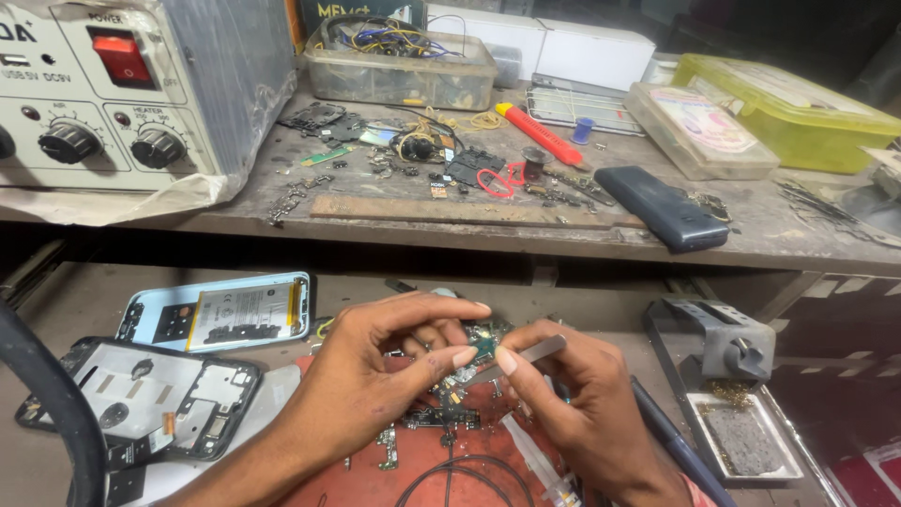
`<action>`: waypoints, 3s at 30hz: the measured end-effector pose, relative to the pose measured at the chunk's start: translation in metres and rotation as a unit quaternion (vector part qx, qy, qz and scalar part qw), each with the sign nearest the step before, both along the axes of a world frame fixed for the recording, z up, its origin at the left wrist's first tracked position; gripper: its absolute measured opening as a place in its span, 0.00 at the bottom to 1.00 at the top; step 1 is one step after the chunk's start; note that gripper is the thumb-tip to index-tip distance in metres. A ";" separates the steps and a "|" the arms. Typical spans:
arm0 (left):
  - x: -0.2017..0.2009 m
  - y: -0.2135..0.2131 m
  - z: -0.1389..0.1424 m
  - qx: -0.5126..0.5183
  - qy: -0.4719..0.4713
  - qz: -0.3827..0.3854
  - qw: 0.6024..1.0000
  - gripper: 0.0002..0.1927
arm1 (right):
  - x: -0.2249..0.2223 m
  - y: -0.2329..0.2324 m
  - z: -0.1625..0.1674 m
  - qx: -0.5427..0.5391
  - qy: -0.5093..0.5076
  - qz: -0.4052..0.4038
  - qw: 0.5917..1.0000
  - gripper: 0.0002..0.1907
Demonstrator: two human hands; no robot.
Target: The person uses a hot air rework station and tweezers to remove a small component from a green circuit board. They then turn off the rework station and inspect the board and removed component with the tweezers.
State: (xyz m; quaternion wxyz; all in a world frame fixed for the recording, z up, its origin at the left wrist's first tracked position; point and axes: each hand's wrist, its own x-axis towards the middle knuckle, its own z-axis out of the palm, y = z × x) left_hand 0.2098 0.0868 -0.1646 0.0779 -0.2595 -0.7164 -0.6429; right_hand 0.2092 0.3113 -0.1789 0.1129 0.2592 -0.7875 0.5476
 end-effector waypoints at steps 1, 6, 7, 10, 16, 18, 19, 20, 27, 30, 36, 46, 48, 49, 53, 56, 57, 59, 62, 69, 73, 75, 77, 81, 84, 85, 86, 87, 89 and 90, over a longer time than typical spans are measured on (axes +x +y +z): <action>0.001 0.000 0.000 -0.007 -0.007 0.001 1.000 0.18 | 0.000 0.001 0.000 0.002 0.004 0.006 1.000 0.05; 0.005 0.001 -0.001 -0.045 -0.053 0.020 0.997 0.13 | 0.005 0.002 0.000 0.021 -0.023 -0.014 0.999 0.05; 0.006 0.000 -0.001 -0.054 -0.056 0.019 0.997 0.12 | 0.005 0.001 0.000 0.023 -0.022 -0.013 0.999 0.05; 0.006 -0.002 0.000 -0.045 -0.013 -0.018 0.999 0.10 | 0.008 0.000 0.000 0.028 -0.019 -0.008 0.999 0.05; 0.003 -0.009 0.001 -0.041 -0.112 -0.067 0.991 0.13 | 0.009 -0.002 -0.002 0.001 -0.054 0.025 0.998 0.07; 0.004 -0.011 0.001 -0.047 -0.130 -0.070 0.988 0.14 | 0.009 -0.002 -0.004 0.002 -0.062 0.018 0.998 0.08; 0.005 -0.012 0.000 -0.058 -0.141 -0.059 0.987 0.14 | 0.008 -0.002 -0.005 -0.005 -0.071 0.014 0.997 0.08; 0.005 -0.013 0.000 -0.068 -0.152 -0.049 0.985 0.13 | 0.008 -0.002 -0.006 -0.010 -0.081 0.009 0.997 0.08; 0.015 -0.037 -0.008 -0.107 -0.221 -0.044 0.968 0.13 | 0.007 -0.002 -0.007 0.006 -0.056 -0.054 0.997 0.13; 0.011 -0.044 -0.012 -0.114 -0.199 -0.069 0.971 0.14 | 0.008 -0.003 -0.007 -0.007 -0.031 -0.052 0.998 0.17; -0.007 -0.058 -0.008 -0.173 -0.209 -0.130 0.954 0.16 | 0.007 -0.005 -0.011 -0.034 -0.057 -0.050 0.997 0.16; 0.009 -0.064 -0.011 -0.153 -0.233 -0.154 0.948 0.13 | 0.006 -0.007 -0.018 0.009 -0.025 -0.043 0.999 0.18; 0.011 -0.064 -0.013 -0.158 -0.231 -0.145 0.949 0.13 | 0.006 -0.008 -0.018 0.023 -0.006 -0.038 0.999 0.19; 0.012 -0.065 -0.013 -0.158 -0.225 -0.143 0.951 0.13 | 0.006 -0.008 -0.018 0.025 0.004 -0.032 0.999 0.19; 0.013 -0.067 -0.014 -0.151 -0.226 -0.117 0.955 0.11 | 0.009 -0.009 -0.016 0.034 0.001 -0.040 0.999 0.19; 0.013 -0.065 -0.017 -0.150 -0.225 -0.113 0.956 0.11 | 0.011 -0.009 -0.013 0.049 0.039 -0.028 0.998 0.19; 0.013 -0.064 -0.018 -0.148 -0.223 -0.114 0.957 0.10 | 0.012 -0.009 -0.012 0.052 0.047 -0.027 0.997 0.18; 0.014 -0.062 -0.021 -0.144 -0.219 -0.114 0.958 0.10 | 0.013 -0.009 -0.011 0.058 0.065 -0.026 0.996 0.18; 0.014 -0.059 -0.025 -0.151 -0.192 -0.106 0.964 0.10 | 0.013 -0.009 -0.011 0.070 0.065 -0.032 0.995 0.18; 0.015 -0.054 -0.030 -0.109 -0.188 -0.097 0.971 0.12 | 0.013 -0.006 -0.013 0.094 0.075 -0.051 0.991 0.16; 0.015 -0.054 -0.029 -0.113 -0.181 -0.097 0.972 0.14 | 0.014 -0.006 -0.014 0.098 0.078 -0.043 0.991 0.16; 0.015 -0.054 -0.029 -0.111 -0.178 -0.100 0.973 0.15 | 0.014 -0.006 -0.014 0.100 0.082 -0.040 0.991 0.15; 0.015 -0.054 -0.030 -0.104 -0.181 -0.102 0.973 0.16 | 0.014 -0.006 -0.014 0.103 0.088 -0.036 0.990 0.15; 0.017 -0.056 -0.033 -0.129 -0.162 -0.090 0.974 0.12 | 0.015 -0.008 -0.015 0.116 0.096 -0.047 0.988 0.14; 0.018 -0.059 -0.033 -0.133 -0.126 -0.111 0.977 0.12 | 0.016 -0.010 -0.015 0.120 0.092 -0.044 0.987 0.14; 0.019 -0.059 -0.032 -0.145 -0.121 -0.115 0.975 0.11 | 0.016 -0.011 -0.015 0.121 0.092 -0.040 0.988 0.14; 0.019 -0.059 -0.031 -0.156 -0.117 -0.118 0.974 0.10 | 0.017 -0.011 -0.015 0.122 0.092 -0.035 0.988 0.14; 0.020 -0.059 -0.030 -0.151 -0.134 -0.114 0.973 0.10 | 0.017 -0.012 -0.015 0.124 0.092 -0.038 0.987 0.14; 0.021 -0.057 -0.029 -0.141 -0.168 -0.108 0.970 0.10 | 0.017 -0.012 -0.015 0.127 0.092 -0.044 0.987 0.14; 0.022 -0.055 -0.028 -0.140 -0.158 -0.100 0.972 0.10 | 0.017 -0.013 -0.015 0.127 0.093 -0.043 0.987 0.14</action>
